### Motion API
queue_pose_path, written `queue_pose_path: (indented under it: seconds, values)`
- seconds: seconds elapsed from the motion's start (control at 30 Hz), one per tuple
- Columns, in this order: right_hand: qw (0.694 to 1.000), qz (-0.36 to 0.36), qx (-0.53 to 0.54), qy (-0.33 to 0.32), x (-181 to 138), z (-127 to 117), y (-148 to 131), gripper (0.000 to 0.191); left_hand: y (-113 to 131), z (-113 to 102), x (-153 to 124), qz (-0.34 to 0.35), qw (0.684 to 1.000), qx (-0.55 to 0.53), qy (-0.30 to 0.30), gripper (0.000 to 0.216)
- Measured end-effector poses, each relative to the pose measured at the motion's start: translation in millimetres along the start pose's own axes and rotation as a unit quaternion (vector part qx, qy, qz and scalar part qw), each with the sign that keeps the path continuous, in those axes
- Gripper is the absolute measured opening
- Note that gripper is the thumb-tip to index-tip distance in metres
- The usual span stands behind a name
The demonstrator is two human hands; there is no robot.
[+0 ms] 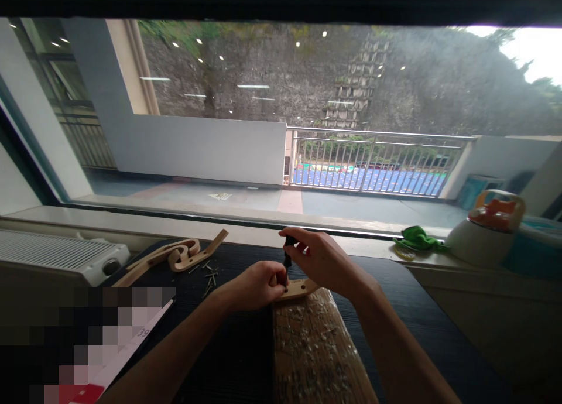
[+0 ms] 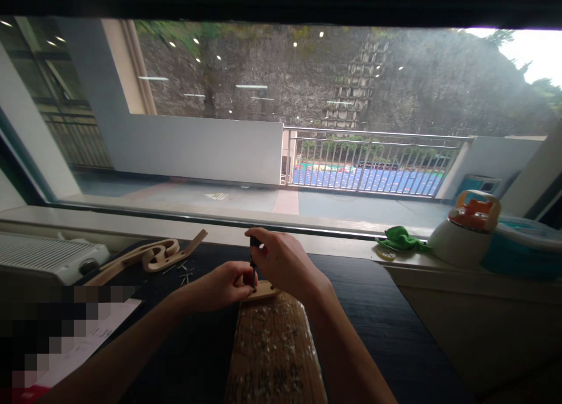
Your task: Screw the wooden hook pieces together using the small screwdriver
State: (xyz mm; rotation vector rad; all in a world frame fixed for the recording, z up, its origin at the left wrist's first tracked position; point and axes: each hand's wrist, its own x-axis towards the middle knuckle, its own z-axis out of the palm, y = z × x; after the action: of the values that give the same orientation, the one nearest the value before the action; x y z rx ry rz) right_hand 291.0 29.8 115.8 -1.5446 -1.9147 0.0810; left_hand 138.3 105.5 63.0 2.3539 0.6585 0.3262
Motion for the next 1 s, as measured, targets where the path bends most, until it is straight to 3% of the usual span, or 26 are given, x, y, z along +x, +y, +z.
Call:
queue_pose_path:
  seconds: [1.0]
  values:
    - [1.000, -0.018, 0.015, -0.002, -1.3, 2.2, -4.8, 0.032, -3.0, -0.1, 0.8, -0.001, 1.000, -0.023, -0.019, 0.013]
